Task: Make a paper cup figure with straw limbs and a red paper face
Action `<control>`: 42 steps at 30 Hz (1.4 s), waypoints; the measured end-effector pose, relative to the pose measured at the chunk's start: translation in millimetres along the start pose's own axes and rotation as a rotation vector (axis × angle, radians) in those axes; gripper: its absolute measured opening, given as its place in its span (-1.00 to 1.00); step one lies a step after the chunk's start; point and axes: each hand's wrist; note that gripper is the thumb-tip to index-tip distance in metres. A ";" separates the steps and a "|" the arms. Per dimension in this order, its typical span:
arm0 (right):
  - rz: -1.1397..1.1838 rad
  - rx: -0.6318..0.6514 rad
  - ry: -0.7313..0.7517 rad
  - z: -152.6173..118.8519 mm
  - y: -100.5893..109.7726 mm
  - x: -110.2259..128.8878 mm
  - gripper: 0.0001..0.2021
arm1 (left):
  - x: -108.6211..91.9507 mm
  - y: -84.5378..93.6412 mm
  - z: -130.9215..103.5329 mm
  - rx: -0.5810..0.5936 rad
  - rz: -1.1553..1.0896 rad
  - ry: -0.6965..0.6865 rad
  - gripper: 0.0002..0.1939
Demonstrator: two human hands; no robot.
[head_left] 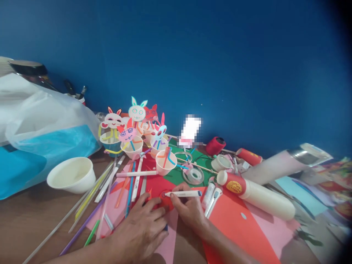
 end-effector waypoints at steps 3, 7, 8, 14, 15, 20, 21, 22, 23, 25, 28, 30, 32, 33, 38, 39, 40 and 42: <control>0.018 0.003 -0.003 -0.2 -0.5 -0.7 -0.86 | 0.9 -1.1 -1.1 -0.003 0.016 -0.024 -0.84; 0.034 0.005 -0.023 -0.7 -0.9 -0.5 -0.86 | 1.5 -1.2 -1.8 -0.005 0.030 -0.041 -0.84; 0.031 0.000 -0.023 -0.7 -1.0 -0.6 -0.86 | 1.3 -0.9 -1.8 -0.004 0.030 -0.038 -0.85; 0.017 0.002 -0.001 -0.5 -0.6 -0.8 -0.86 | -0.1 -0.2 -1.0 -0.008 0.031 -0.008 -0.84; 0.021 0.004 -0.001 -0.4 -0.4 -0.5 -0.86 | -0.1 -0.7 -1.0 -0.012 0.025 -0.008 -0.85; 0.018 0.023 -0.012 -0.4 0.6 1.0 -0.85 | 0.4 -3.6 -1.6 -0.012 0.021 -0.008 -0.85; 0.019 0.024 -0.013 -0.5 0.5 0.9 -0.85 | 0.5 -3.9 -1.8 -0.014 0.025 -0.009 -0.85; 0.023 0.025 -0.014 -0.6 0.2 0.6 -0.85 | 0.7 -4.1 -2.0 -0.014 0.029 -0.014 -0.85; 0.028 0.023 -0.014 -0.7 -0.2 0.1 -0.85 | 0.9 -4.1 -2.2 -0.016 0.033 -0.018 -0.85; 0.035 0.013 -0.017 -0.8 -1.1 -1.1 -0.85 | 1.3 -3.7 -2.4 -0.014 0.042 -0.023 -0.86; 0.037 -0.005 -0.018 -0.9 -1.8 -2.1 -0.85 | 1.5 -2.8 -2.1 -0.001 0.053 -0.034 -0.85; 0.035 -0.011 -0.006 -0.8 -1.5 -1.7 -0.86 | 1.3 -2.9 -1.8 -0.005 0.062 -0.035 -0.84; 0.034 -0.009 0.002 -0.7 -0.8 -0.8 -0.86 | 1.1 -3.5 -1.7 -0.012 0.068 -0.027 -0.83; 0.037 -0.003 0.001 -0.6 -0.5 -0.4 -0.86 | 1.1 -3.9 -1.6 -0.016 0.067 -0.030 -0.83; 0.081 0.025 -0.028 -0.3 -0.1 -0.9 -0.84 | 2.3 -2.8 -1.6 -0.018 0.058 -0.048 -0.83; 0.085 0.028 -0.030 -0.2 -0.2 -1.3 -0.85 | 2.6 -2.2 -1.5 -0.008 0.060 -0.051 -0.83; 0.087 0.028 -0.029 -0.2 -0.3 -1.5 -0.85 | 2.9 -1.6 -1.5 -0.002 0.062 -0.056 -0.82; 0.084 0.026 -0.022 0.0 -0.3 -1.4 -0.85 | 3.4 -1.3 -1.8 -0.006 0.066 -0.064 -0.81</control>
Point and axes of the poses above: each hand's wrist, its own z-axis towards the middle knuckle, its own y-axis out of the back of the hand, x = y × z, and after that the axes turned 2 degrees about -y, right-handed
